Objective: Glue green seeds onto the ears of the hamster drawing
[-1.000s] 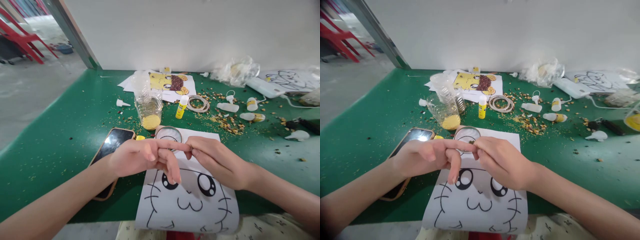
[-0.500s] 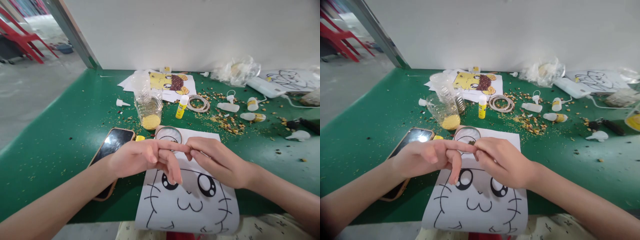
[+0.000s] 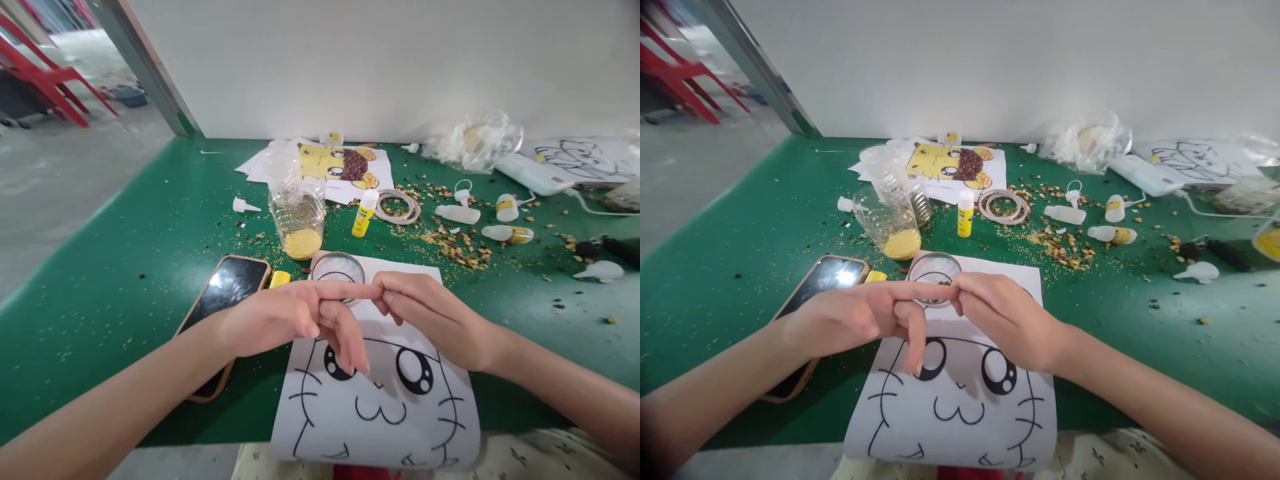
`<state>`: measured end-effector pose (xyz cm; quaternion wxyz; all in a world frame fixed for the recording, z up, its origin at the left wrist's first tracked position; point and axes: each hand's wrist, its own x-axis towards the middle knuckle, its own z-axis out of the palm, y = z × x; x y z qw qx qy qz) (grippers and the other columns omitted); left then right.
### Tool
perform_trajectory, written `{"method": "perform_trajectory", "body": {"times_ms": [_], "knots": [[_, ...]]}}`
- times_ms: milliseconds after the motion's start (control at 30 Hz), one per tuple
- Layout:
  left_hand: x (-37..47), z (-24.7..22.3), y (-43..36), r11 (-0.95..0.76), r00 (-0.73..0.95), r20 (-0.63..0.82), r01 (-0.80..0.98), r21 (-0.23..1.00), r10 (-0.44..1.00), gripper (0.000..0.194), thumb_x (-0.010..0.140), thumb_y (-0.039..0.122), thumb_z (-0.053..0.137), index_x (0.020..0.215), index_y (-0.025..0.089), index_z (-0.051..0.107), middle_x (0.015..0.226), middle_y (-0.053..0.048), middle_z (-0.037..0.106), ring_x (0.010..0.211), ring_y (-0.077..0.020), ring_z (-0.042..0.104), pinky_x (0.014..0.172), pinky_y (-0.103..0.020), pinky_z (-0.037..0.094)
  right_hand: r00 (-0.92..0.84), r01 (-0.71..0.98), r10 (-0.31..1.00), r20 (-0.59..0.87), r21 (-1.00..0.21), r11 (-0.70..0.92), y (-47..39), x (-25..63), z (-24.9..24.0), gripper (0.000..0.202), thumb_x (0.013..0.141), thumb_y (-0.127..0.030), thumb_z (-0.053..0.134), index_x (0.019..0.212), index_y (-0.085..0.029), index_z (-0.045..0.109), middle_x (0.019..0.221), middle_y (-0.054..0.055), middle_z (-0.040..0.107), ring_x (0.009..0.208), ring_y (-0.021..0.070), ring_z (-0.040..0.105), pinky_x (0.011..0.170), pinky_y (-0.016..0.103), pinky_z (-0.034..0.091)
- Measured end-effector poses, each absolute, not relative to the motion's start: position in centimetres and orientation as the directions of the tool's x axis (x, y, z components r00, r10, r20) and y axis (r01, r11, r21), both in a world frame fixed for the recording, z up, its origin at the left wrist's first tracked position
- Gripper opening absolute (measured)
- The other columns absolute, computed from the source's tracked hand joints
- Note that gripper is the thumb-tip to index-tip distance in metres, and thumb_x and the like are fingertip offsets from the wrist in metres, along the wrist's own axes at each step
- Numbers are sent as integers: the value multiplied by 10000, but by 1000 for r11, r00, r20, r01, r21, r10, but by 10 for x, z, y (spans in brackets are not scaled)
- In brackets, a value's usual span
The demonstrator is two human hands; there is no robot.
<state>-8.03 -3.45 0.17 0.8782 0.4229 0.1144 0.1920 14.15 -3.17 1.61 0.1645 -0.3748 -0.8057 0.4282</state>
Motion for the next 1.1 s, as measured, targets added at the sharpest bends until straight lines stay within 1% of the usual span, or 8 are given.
{"method": "perform_trajectory", "body": {"times_ms": [233,467,600,700,800,867,967,1100], "knots": [[-79,4,-41,508,920,-114,-100,856,374,793,729,87,495,1433,248,166,978,-62,647,952,-210,578,847,-391,392,-531,591,843,-89,-751,293,-29,139,14,215,830,-155,380,629,-181,454,531,-63,381,520,73,340,487,223,251],[-77,7,-45,504,910,-201,-10,864,363,821,796,84,467,1434,316,6,1009,-37,629,934,-158,562,842,-348,387,-476,712,880,6,-584,389,-27,132,8,229,804,-163,407,577,-176,374,528,-52,386,511,77,325,493,241,213],[-76,7,-48,510,929,-170,-23,860,329,822,810,94,460,1428,334,-25,1030,-40,619,952,-163,560,798,-324,390,-424,750,903,66,-534,391,-22,139,6,243,829,-185,406,587,-177,400,547,-40,420,512,84,347,495,242,221],[-77,6,-48,528,932,-169,-28,849,322,825,810,112,481,1431,327,-17,1028,-48,617,950,-178,569,798,-339,387,-413,700,909,48,-621,351,-18,148,8,233,874,-208,378,674,-185,496,557,-37,446,509,91,383,492,234,262],[-78,4,-44,545,917,-160,-71,836,366,832,792,124,502,1439,292,7,1002,-61,627,908,-190,583,824,-380,383,-454,558,891,-14,-784,272,-16,153,11,240,908,-260,359,826,-195,574,601,-28,500,534,95,453,501,218,340],[-79,2,-40,542,904,-124,-131,830,409,829,779,136,511,1443,261,30,977,-73,635,865,-199,591,813,-392,389,-486,456,873,-37,-863,217,-15,152,13,238,909,-290,379,865,-194,592,643,-16,538,564,96,492,524,212,391],[-81,1,-36,535,878,-69,-224,814,473,793,762,168,510,1439,208,98,927,-85,638,796,-215,596,762,-387,400,-501,363,863,-56,-919,151,-14,150,15,234,900,-301,412,862,-184,612,667,-1,569,582,96,521,538,212,433],[-83,1,-33,557,847,-64,-288,779,528,706,744,178,460,1406,148,217,883,-84,625,753,-217,583,751,-383,390,-523,314,849,-79,-943,106,-13,150,14,238,893,-297,431,917,-181,637,705,11,598,619,100,549,559,222,467]]}}
